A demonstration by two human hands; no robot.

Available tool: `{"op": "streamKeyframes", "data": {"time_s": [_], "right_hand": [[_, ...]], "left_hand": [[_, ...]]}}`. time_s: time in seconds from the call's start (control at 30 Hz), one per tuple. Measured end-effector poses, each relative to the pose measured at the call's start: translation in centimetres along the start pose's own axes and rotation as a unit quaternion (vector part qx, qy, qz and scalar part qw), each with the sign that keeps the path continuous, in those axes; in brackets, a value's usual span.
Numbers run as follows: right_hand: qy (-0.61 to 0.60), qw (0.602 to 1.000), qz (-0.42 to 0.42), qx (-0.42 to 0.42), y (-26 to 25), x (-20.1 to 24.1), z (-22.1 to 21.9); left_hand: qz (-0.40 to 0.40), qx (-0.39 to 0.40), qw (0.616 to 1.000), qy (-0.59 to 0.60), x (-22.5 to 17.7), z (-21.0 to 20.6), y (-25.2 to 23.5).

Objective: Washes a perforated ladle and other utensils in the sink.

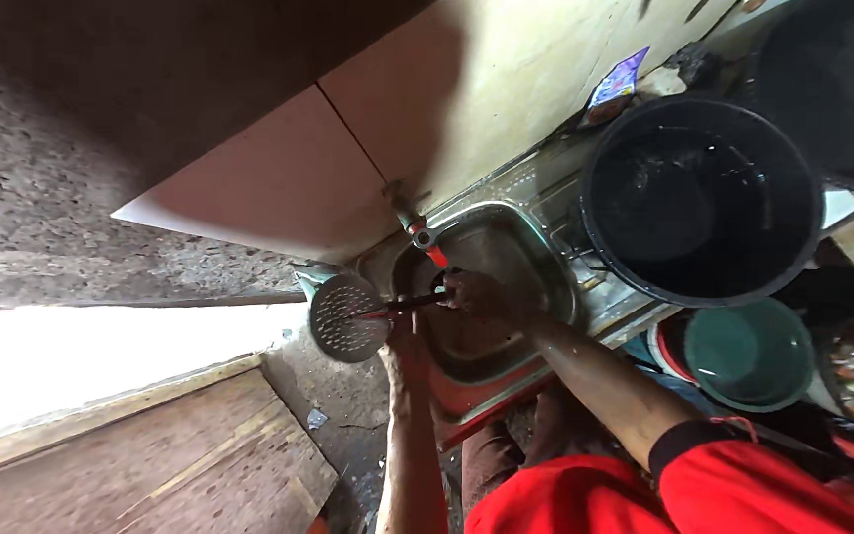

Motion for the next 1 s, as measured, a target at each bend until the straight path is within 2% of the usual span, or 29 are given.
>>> {"op": "streamKeyframes", "data": {"time_s": [0.03, 0.1, 0.13, 0.17, 0.23, 0.33, 0.43, 0.5, 0.53, 0.6, 0.67, 0.73, 0.8, 0.87, 0.93, 1.0], "right_hand": [[0.021, 0.999, 0.019, -0.029, -0.3, -2.3, -0.5], [0.084, 0.976, 0.137, -0.144, -0.9, -8.1, -1.8], [0.083, 0.994, 0.013, -0.069, -0.6, -7.0, -0.2], [0.082, 0.993, -0.082, -0.037, -0.7, -6.2, 1.1], [0.077, 0.981, -0.161, -0.075, -0.7, -6.1, 2.8], [-0.053, 0.969, -0.157, -0.182, -1.1, -6.4, 3.5], [-0.215, 0.927, -0.14, -0.273, -1.3, -4.4, 5.7], [-0.177, 0.907, -0.142, -0.355, -0.8, -2.4, 8.8], [-0.121, 0.895, -0.156, -0.401, -0.5, -1.2, 10.6], [0.004, 0.877, -0.195, -0.439, 0.2, 1.4, 13.2], [0.082, 0.88, -0.192, -0.427, 0.9, 3.4, 13.3], [0.067, 0.904, -0.136, -0.399, 1.5, 4.4, 10.7], [-0.012, 0.93, -0.082, -0.358, 2.2, 4.3, 6.8], [-0.115, 0.936, -0.084, -0.321, 2.3, 3.7, 3.4], [-0.206, 0.927, -0.104, -0.297, 1.2, 2.3, 1.0], [-0.318, 0.899, -0.098, -0.284, -0.2, 1.6, -0.2]], "left_hand": [[0.002, 0.008, 0.998, 0.062, -0.7, 0.9, -0.4], [-0.019, 0.006, 0.992, 0.122, -1.7, 2.9, -0.9], [-0.042, -0.004, 0.991, 0.13, -2.4, 3.8, -1.0], [-0.076, 0.0, 0.989, 0.13, -3.2, 4.8, -1.3], [-0.133, 0.001, 0.983, 0.125, -5.0, 6.4, -1.4], [-0.14, -0.04, 0.983, 0.111, -6.6, 7.3, -1.1], [-0.099, -0.062, 0.988, 0.105, -7.0, 7.1, -0.9], [-0.073, -0.05, 0.991, 0.102, -6.5, 6.7, -0.9], [-0.058, -0.042, 0.993, 0.097, -6.0, 6.3, -1.0], [-0.022, -0.018, 0.995, 0.092, -4.6, 5.2, -1.3], [0.021, -0.013, 0.997, 0.068, -2.6, 3.5, -1.6], [0.055, -0.014, 0.998, 0.019, 0.0, 1.6, -1.6], [0.089, -0.004, 0.996, -0.025, 2.0, -0.4, -1.1], [0.136, 0.018, 0.988, -0.066, 3.6, -2.0, -0.6], [0.163, 0.033, 0.98, -0.108, 5.2, -3.2, -0.4], [0.192, 0.039, 0.971, -0.137, 6.1, -4.2, -0.5]]}}
Point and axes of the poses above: each hand's wrist, its own y-axis away from the middle knuckle, its own z-axis out of the back of the hand, x = y × z, the point moved 2 cm from there along -y, towards the middle knuckle, and after that the axes turned 13 degrees about -y, right-handed, at the moved point
